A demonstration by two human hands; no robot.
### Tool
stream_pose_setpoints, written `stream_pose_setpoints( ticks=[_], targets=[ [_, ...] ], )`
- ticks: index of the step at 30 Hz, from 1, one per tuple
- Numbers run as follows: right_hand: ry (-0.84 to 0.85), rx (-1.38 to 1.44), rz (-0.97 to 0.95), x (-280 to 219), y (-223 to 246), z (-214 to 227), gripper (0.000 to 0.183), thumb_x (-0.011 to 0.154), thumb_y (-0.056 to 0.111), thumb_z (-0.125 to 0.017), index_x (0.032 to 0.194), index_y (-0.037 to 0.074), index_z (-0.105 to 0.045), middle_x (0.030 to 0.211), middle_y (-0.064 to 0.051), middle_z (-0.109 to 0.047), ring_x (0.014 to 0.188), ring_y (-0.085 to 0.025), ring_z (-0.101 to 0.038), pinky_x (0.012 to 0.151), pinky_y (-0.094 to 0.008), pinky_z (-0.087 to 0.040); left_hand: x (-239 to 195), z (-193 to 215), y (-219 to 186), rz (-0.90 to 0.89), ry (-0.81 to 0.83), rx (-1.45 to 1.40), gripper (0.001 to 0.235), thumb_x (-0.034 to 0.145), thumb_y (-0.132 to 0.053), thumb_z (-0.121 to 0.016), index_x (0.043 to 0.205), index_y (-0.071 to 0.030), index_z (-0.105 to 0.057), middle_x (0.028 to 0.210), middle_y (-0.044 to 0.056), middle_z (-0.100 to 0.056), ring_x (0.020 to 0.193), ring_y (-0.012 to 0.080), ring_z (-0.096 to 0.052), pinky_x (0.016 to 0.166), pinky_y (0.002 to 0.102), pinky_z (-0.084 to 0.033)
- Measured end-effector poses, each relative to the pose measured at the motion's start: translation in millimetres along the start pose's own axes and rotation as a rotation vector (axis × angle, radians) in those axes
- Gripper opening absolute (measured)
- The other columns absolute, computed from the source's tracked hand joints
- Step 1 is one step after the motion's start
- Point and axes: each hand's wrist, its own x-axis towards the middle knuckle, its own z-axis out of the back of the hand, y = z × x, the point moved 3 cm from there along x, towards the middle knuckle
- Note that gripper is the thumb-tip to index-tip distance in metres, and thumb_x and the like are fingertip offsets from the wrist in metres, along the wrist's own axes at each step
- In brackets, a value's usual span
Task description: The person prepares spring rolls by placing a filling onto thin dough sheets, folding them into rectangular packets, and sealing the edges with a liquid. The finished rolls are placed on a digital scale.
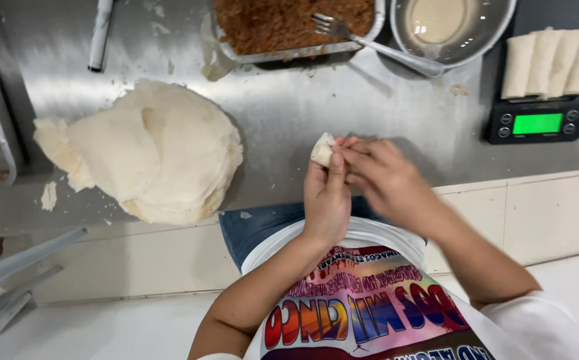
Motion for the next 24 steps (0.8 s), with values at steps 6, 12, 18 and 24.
stream_pose_setpoints(
  ticks=[6,12,18,24],
  targets=[
    [0.133,-0.212,-0.238,8.3,-103.3,96.4,0.024,0.100,-0.004,-0.071,0.124,-0.001,-0.072,0.106,-0.016,-0.063,0.093,-0.030,-0.065,0.084,-0.043,-0.049,13.7,8.9,-1.7,0.051,0.109,-0.039,0.036,0.106,-0.020,-0.054,0.135,0.001,-0.050,0.127,0.021,-0.065,0.130,0.0356,-0.059,0.118,0.042,-0.044],
    [0.147,-0.888,-0.038,25.0,-171.9,69.1,0.034,0.094,0.050,-0.084,0.114,0.023,-0.078,0.102,-0.010,-0.049,0.094,-0.033,-0.050,0.078,-0.043,-0.043,9.8,5.9,-16.0,0.095,0.138,0.062,0.043,0.104,-0.024,-0.056,0.138,0.002,-0.049,0.127,0.019,-0.066,0.127,0.0333,-0.062,0.110,0.036,-0.050],
    [0.176,-0.637,0.009,32.9,-164.3,87.6,0.030,0.088,0.036,-0.094,0.101,0.012,-0.084,0.082,-0.009,-0.061,0.085,-0.035,-0.060,0.065,-0.048,-0.042,11.3,7.8,-29.6,0.104,0.188,0.033,0.043,0.105,-0.026,-0.057,0.138,0.000,-0.051,0.127,0.018,-0.067,0.127,0.0337,-0.063,0.116,0.043,-0.047],
    [0.148,-0.106,-0.145,27.3,-58.1,91.7,0.023,0.101,0.004,-0.079,0.123,0.008,-0.074,0.100,-0.011,-0.061,0.098,-0.030,-0.051,0.090,-0.040,-0.043,15.7,5.2,-41.2,0.171,0.197,-0.045,0.060,0.102,-0.027,-0.056,0.150,0.005,-0.039,0.146,0.029,-0.053,0.132,0.0367,-0.057,0.116,0.042,-0.046]
  ],
)
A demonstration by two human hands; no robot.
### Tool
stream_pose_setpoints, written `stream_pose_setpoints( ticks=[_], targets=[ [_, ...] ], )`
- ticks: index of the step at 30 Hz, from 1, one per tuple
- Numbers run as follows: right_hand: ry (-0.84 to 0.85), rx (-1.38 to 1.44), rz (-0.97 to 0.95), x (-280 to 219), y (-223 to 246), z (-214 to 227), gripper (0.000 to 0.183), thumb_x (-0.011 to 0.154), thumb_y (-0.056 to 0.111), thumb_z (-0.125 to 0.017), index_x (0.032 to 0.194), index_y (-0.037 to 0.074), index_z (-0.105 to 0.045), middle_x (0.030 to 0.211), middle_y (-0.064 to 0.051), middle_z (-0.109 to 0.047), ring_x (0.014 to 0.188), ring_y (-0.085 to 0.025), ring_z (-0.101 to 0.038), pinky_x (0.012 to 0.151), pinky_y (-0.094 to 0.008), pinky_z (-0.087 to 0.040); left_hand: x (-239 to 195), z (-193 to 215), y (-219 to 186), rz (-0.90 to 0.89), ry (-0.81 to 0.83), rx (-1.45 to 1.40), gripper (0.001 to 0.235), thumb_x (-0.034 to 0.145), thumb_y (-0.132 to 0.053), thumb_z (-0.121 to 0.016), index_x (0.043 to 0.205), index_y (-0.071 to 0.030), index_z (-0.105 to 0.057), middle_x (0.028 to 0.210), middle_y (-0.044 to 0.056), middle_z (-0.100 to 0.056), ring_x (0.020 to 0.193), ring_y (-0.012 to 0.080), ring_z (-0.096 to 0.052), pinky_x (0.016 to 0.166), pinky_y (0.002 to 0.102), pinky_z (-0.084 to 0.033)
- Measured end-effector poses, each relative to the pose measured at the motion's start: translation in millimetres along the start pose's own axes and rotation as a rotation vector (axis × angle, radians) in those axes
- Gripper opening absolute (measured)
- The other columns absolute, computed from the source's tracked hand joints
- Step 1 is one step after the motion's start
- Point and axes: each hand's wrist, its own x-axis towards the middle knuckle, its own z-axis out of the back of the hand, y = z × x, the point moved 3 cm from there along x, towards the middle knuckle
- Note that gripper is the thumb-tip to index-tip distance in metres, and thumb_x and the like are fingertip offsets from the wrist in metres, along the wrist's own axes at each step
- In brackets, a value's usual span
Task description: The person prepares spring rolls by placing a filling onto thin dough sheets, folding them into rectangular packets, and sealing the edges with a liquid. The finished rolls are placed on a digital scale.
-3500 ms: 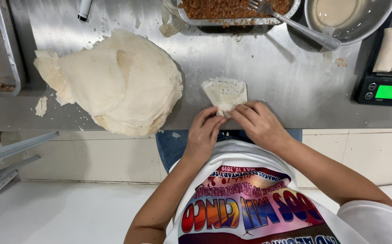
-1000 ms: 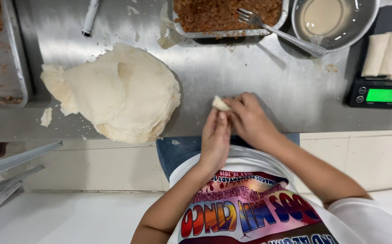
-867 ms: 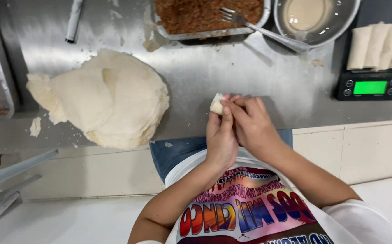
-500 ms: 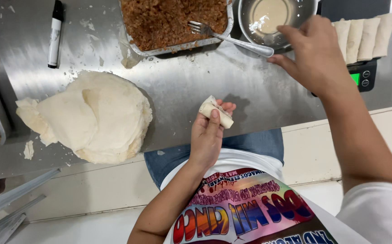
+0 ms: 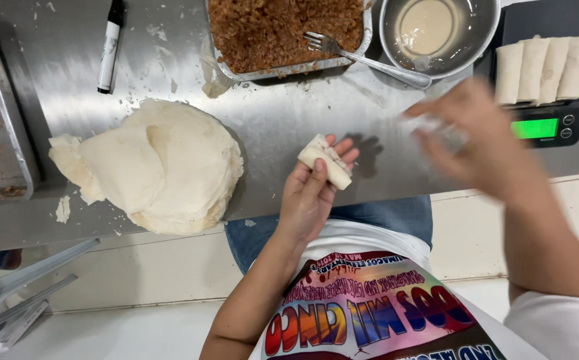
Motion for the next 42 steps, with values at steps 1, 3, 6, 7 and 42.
stream_pose_setpoints(
  ticks=[1,3,6,7,42],
  targets=[
    [0.173,-0.056,-0.065,5.8,26.8,-16.9,0.039,0.096,0.008,-0.069,0.133,0.020,-0.069,0.093,-0.012,-0.056,0.083,-0.029,-0.050,0.073,-0.040,-0.043,1.9,-3.0,3.8,-0.001,0.026,-0.045,0.060,0.102,-0.024,-0.056,0.152,0.004,-0.037,0.148,0.027,-0.051,0.135,0.0365,-0.055,0.117,0.041,-0.044],
    [0.343,-0.110,-0.133,5.4,44.6,-55.4,0.055,0.091,0.011,-0.059,0.142,0.032,-0.064,0.086,-0.013,-0.051,0.068,-0.028,-0.049,0.057,-0.039,-0.044,4.3,-5.5,0.0,0.001,0.053,-0.088,0.061,0.102,-0.020,-0.056,0.154,0.004,-0.035,0.151,0.025,-0.048,0.137,0.0363,-0.052,0.118,0.040,-0.043],
    [0.188,-0.416,0.303,-8.5,44.4,-91.9,0.065,0.102,0.005,-0.053,0.160,0.029,-0.038,0.091,-0.012,-0.050,0.072,-0.030,-0.053,0.061,-0.042,-0.049,6.3,9.8,-12.9,0.004,0.028,-0.108,0.051,0.105,-0.017,-0.048,0.150,0.006,-0.039,0.153,0.029,-0.046,0.141,0.0373,-0.049,0.122,0.043,-0.039],
    [0.141,-0.397,0.329,-10.0,49.7,-86.7,0.053,0.098,0.006,-0.054,0.146,0.029,-0.052,0.086,-0.010,-0.050,0.067,-0.026,-0.052,0.059,-0.037,-0.046,7.5,24.0,-14.2,-0.087,0.016,-0.050,0.055,0.107,-0.020,-0.049,0.153,0.006,-0.036,0.156,0.030,-0.042,0.143,0.0390,-0.044,0.120,0.044,-0.040],
    [-0.036,-0.038,0.518,19.8,45.1,-147.1,0.007,0.095,0.007,-0.074,0.096,0.001,-0.076,0.092,-0.015,-0.069,0.087,-0.029,-0.065,0.078,-0.035,-0.056,-1.5,65.0,-28.4,-1.111,-0.023,1.767,0.022,0.094,0.001,-0.073,0.115,-0.003,-0.076,0.103,0.012,-0.071,0.092,0.0253,-0.070,0.078,0.034,-0.061]
  ],
)
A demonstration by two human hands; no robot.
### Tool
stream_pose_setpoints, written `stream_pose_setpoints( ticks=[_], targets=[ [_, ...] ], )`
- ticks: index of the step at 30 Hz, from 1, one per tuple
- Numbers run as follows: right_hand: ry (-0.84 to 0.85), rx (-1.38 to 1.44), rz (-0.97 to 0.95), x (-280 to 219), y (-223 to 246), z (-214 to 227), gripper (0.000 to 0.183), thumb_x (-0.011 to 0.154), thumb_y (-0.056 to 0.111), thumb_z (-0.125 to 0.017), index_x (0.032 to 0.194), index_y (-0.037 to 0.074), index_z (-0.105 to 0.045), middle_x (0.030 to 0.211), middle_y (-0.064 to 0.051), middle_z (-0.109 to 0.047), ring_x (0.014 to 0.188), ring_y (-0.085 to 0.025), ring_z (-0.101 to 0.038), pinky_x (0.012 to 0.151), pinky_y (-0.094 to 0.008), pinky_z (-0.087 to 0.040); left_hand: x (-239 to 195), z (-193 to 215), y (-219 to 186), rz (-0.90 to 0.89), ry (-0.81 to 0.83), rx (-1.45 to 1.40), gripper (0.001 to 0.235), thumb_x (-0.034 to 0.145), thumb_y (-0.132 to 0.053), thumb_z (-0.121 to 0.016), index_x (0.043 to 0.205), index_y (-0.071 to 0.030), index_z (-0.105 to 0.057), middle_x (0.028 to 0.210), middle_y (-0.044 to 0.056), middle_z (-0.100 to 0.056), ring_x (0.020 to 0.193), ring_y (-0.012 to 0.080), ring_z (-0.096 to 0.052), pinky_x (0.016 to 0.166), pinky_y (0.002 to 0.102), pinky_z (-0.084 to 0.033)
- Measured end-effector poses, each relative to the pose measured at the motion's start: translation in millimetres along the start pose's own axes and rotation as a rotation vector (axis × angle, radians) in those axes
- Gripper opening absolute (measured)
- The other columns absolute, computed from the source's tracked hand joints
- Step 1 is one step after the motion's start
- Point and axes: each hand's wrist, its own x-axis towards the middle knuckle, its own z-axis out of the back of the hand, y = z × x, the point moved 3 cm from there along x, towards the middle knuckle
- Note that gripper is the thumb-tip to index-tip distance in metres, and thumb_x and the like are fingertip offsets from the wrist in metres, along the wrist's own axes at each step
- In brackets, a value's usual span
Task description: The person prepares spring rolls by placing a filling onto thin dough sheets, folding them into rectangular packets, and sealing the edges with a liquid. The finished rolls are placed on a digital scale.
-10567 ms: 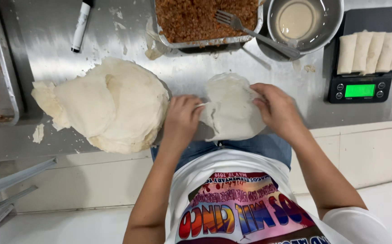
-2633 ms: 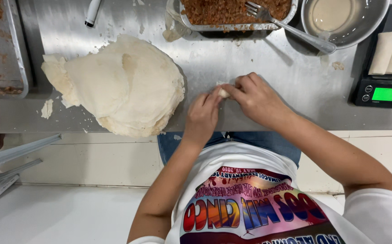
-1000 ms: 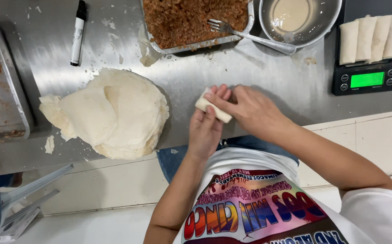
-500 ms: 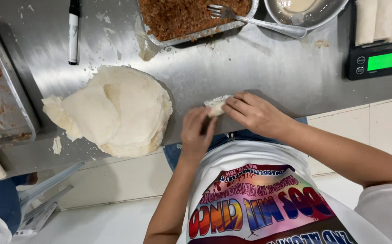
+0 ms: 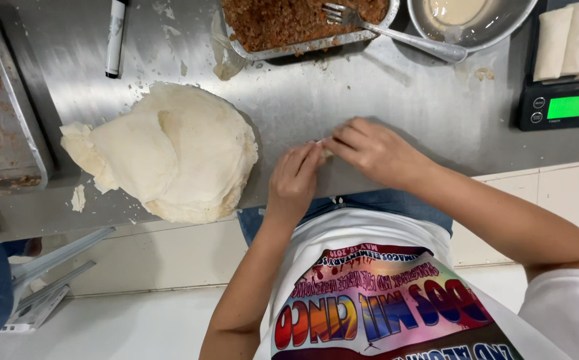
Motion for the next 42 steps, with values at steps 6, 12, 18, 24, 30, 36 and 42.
stream_pose_setpoints(
  ticks=[6,12,18,24,30,36,42],
  targets=[
    [-0.137,-0.074,0.121,0.4,3.0,2.5,0.010,0.098,0.004,-0.074,0.104,-0.003,-0.075,0.097,-0.015,-0.065,0.091,-0.029,-0.065,0.081,-0.036,-0.060,2.2,-0.4,-2.1,-0.038,-0.130,0.007,0.023,0.096,-0.002,-0.073,0.118,0.003,-0.072,0.108,0.015,-0.069,0.097,0.0264,-0.070,0.080,0.038,-0.062],
    [-0.084,-0.006,0.103,-26.1,21.9,-4.3,0.017,0.104,0.007,-0.060,0.103,-0.005,-0.072,0.097,-0.018,-0.062,0.091,-0.034,-0.067,0.083,-0.044,-0.056,-34.1,2.1,1.5,-0.044,-0.011,-0.039,0.025,0.099,-0.016,-0.071,0.123,-0.010,-0.075,0.112,0.009,-0.072,0.101,0.0256,-0.069,0.086,0.039,-0.058],
    [0.264,0.673,-0.595,-43.5,15.8,13.1,0.030,0.099,0.019,-0.065,0.121,-0.002,-0.068,0.101,-0.019,-0.071,0.096,-0.036,-0.073,0.079,-0.044,-0.059,-26.5,20.7,-11.6,0.270,0.453,-0.562,0.057,0.095,-0.013,-0.074,0.149,-0.011,-0.054,0.130,0.013,-0.062,0.127,0.0321,-0.060,0.100,0.045,-0.056],
    [-0.001,0.814,-0.753,-71.7,18.8,58.3,0.021,0.102,0.011,-0.058,0.115,-0.001,-0.070,0.097,-0.015,-0.066,0.080,-0.024,-0.074,0.067,-0.033,-0.064,25.7,3.5,-30.7,0.313,0.414,-0.848,0.037,0.086,-0.015,-0.084,0.122,-0.014,-0.076,0.096,0.006,-0.073,0.089,0.0203,-0.070,0.079,0.033,-0.057],
    [-0.191,0.456,-0.709,-107.0,18.4,107.7,0.026,0.091,0.010,-0.074,0.117,0.004,-0.075,0.101,-0.011,-0.074,0.089,-0.028,-0.073,0.078,-0.036,-0.060,49.3,-56.8,-67.4,0.435,0.394,-0.989,0.022,0.088,-0.022,-0.083,0.107,-0.012,-0.081,0.075,0.003,-0.072,0.069,0.0099,-0.062,0.066,0.025,-0.054],
    [-0.629,0.671,-1.016,-168.8,-40.7,126.6,0.028,0.100,-0.002,-0.069,0.128,-0.004,-0.067,0.100,-0.010,-0.067,0.090,-0.014,-0.061,0.083,-0.030,-0.057,72.7,-67.3,-95.3,0.534,0.343,-1.193,0.052,0.101,-0.025,-0.069,0.148,-0.011,-0.053,0.114,0.009,-0.071,0.093,0.0089,-0.066,0.081,0.026,-0.058],
    [-0.929,0.499,-1.053,-156.9,-83.7,143.2,0.023,0.109,0.009,-0.066,0.130,0.000,-0.063,0.103,-0.007,-0.066,0.089,-0.015,-0.065,0.083,-0.027,-0.060,46.9,-67.9,-89.3,0.734,0.470,-1.124,0.045,0.100,-0.025,-0.062,0.140,-0.004,-0.057,0.112,0.007,-0.071,0.112,0.0170,-0.068,0.096,0.029,-0.057]
  ],
)
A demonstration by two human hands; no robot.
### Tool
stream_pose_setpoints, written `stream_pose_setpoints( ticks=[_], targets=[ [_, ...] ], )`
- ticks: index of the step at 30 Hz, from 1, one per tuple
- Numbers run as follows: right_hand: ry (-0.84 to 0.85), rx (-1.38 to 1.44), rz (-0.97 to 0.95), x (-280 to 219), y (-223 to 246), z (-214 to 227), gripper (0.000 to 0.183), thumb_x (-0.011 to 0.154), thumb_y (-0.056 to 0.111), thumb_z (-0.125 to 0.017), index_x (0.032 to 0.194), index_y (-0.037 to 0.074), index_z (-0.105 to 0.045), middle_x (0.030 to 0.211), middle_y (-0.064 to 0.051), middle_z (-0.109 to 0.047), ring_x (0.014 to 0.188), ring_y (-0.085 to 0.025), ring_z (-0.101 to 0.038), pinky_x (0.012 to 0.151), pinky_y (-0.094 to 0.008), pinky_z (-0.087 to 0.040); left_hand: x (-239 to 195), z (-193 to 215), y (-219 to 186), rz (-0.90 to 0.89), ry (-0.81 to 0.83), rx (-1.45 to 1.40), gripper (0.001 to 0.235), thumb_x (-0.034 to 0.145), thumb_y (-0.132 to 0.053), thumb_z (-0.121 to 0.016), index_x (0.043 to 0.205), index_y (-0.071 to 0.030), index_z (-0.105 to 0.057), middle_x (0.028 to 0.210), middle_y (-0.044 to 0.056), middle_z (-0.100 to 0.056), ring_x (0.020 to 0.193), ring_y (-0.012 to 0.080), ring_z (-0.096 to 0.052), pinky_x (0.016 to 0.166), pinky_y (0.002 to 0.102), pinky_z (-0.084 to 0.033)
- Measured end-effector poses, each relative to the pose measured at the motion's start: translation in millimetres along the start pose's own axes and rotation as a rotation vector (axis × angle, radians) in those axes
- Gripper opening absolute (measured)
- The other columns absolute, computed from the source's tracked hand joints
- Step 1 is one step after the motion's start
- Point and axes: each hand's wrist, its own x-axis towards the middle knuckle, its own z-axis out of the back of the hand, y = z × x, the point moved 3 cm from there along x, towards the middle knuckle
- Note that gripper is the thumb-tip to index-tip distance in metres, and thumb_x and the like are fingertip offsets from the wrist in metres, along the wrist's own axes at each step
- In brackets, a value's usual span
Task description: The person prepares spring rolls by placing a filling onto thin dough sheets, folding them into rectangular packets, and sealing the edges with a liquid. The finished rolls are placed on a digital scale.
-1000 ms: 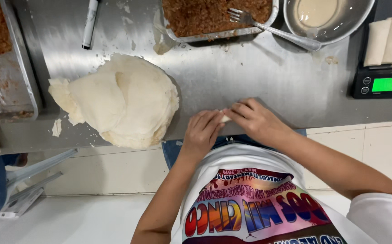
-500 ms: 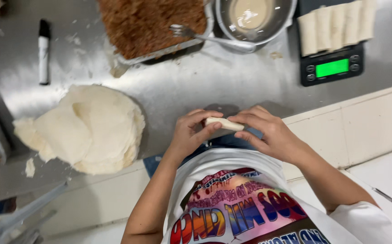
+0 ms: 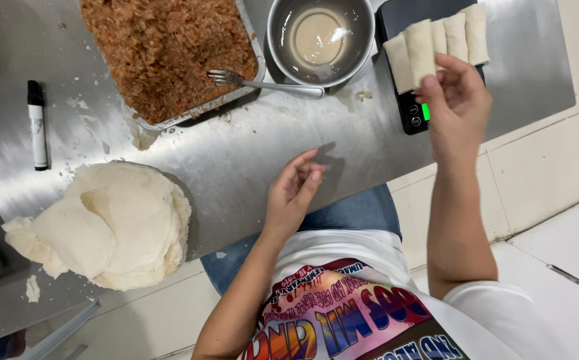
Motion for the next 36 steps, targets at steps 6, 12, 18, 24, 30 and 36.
stream_pose_setpoints(
  ticks=[6,12,18,24,30,36],
  targets=[
    [-0.190,-0.632,0.426,-10.3,-12.3,18.7,0.013,0.104,0.002,-0.077,0.115,0.002,-0.072,0.092,-0.010,-0.064,0.081,-0.021,-0.063,0.074,-0.033,-0.054,-35.8,56.8,-5.6,-0.012,-0.120,0.173,0.046,0.099,-0.030,-0.062,0.139,-0.006,-0.060,0.115,0.005,-0.073,0.109,0.0149,-0.069,0.093,0.029,-0.058],
    [0.033,-0.521,0.632,-41.4,4.3,-23.8,0.020,0.127,-0.003,-0.070,0.127,-0.023,-0.069,0.100,-0.027,-0.058,0.081,-0.032,-0.052,0.076,-0.043,-0.045,-123.0,219.7,-50.3,-0.413,-1.051,0.319,0.013,0.102,-0.015,-0.067,0.111,-0.006,-0.068,0.108,0.007,-0.069,0.097,0.0138,-0.066,0.091,0.026,-0.056],
    [0.519,-0.557,0.779,-93.3,36.6,-141.1,0.018,0.106,0.002,-0.077,0.124,-0.002,-0.075,0.111,-0.019,-0.064,0.082,-0.025,-0.062,0.089,-0.039,-0.050,-123.2,286.2,-37.2,-0.274,-1.009,1.143,0.080,0.091,-0.049,-0.076,0.146,-0.001,-0.045,0.144,0.023,-0.050,0.137,0.0402,-0.044,0.117,0.053,-0.039],
    [0.686,-0.409,0.737,-101.4,76.5,-179.1,0.020,0.098,0.008,-0.078,0.117,0.001,-0.076,0.108,-0.016,-0.062,0.076,-0.018,-0.062,0.081,-0.031,-0.053,-144.0,284.9,-99.7,-0.489,-0.989,0.882,0.027,0.106,-0.015,-0.053,0.105,0.005,-0.071,0.108,0.018,-0.073,0.103,0.0284,-0.071,0.094,0.038,-0.059],
    [0.832,-0.356,0.688,-107.8,127.3,-224.9,0.101,0.071,0.050,-0.085,0.149,-0.001,-0.046,0.143,-0.024,-0.045,0.137,-0.040,-0.045,0.120,-0.052,-0.036,-145.3,226.6,-167.8,-0.220,-0.686,0.457,0.026,0.106,-0.034,-0.052,0.095,-0.011,-0.061,0.074,-0.001,-0.065,0.075,0.0118,-0.064,0.080,0.027,-0.051],
    [0.983,-0.069,0.118,-99.9,83.9,-216.4,0.048,0.090,0.008,-0.072,0.136,0.002,-0.062,0.087,-0.010,-0.075,0.075,-0.019,-0.070,0.076,-0.034,-0.057,-75.5,199.6,-45.3,-0.142,-0.365,-0.231,0.017,0.106,-0.022,-0.056,0.108,-0.009,-0.067,0.087,-0.008,-0.061,0.085,0.0051,-0.059,0.082,0.020,-0.050]
  ],
)
